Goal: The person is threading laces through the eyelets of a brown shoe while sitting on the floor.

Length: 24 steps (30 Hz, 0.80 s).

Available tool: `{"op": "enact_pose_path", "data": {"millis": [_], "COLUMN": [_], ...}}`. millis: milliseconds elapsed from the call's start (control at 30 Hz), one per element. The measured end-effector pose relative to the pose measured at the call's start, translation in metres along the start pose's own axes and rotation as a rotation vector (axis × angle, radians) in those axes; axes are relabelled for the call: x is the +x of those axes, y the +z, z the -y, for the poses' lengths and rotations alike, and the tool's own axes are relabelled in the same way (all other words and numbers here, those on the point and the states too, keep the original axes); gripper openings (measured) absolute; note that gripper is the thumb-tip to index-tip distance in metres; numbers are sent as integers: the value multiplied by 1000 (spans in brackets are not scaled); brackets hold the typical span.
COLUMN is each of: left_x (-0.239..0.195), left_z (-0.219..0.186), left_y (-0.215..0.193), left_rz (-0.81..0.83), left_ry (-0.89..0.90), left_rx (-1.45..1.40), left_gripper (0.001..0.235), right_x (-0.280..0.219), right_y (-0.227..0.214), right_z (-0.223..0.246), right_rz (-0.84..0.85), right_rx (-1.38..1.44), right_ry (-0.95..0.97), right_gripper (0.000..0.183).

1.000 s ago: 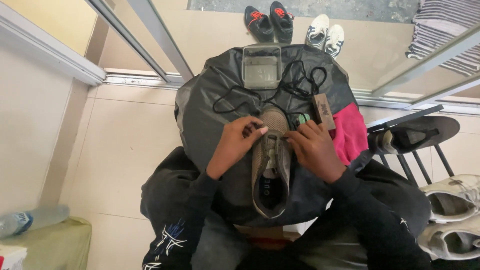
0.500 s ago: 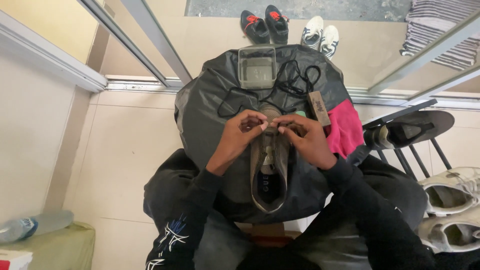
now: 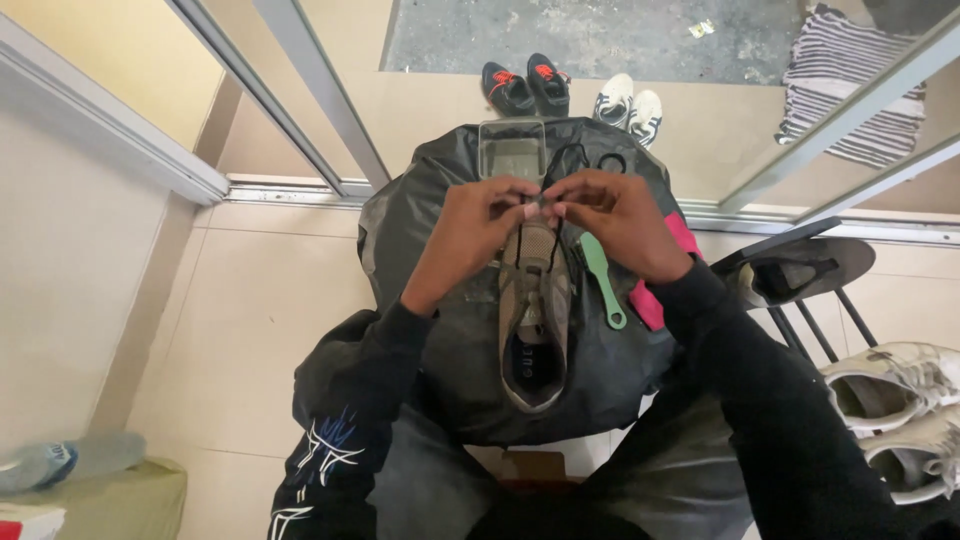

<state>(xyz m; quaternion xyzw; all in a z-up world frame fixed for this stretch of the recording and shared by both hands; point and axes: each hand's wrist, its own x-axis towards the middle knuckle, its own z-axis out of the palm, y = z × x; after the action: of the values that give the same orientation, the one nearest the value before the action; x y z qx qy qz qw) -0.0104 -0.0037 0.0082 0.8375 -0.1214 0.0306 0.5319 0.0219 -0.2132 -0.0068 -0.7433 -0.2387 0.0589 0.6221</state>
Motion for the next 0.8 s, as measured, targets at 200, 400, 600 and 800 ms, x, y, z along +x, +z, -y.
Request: {"op": "enact_pose_path", "data": {"millis": [200,400,600,800], "left_x": [11,19,14,21], "left_z": [-9,-5,-30,-29], "left_y": [-4,-3,-9,-12], "left_rz": [-10,-62,-77,-99], "left_ry": [87,133,116,121], "left_rx": [12,-2,-10,-51], "left_gripper": [21,22,23,24], "right_x": [7,10,9,7], "right_y": [-8,-11,-16,-15], "right_z": [31,32,44,56], "right_rz": [-8,2,-4,-31], "right_rx": [-51,-37,-34,-13], "right_ry": [23,-3,-40,-79], "right_gripper": [23,21,22,22]}}
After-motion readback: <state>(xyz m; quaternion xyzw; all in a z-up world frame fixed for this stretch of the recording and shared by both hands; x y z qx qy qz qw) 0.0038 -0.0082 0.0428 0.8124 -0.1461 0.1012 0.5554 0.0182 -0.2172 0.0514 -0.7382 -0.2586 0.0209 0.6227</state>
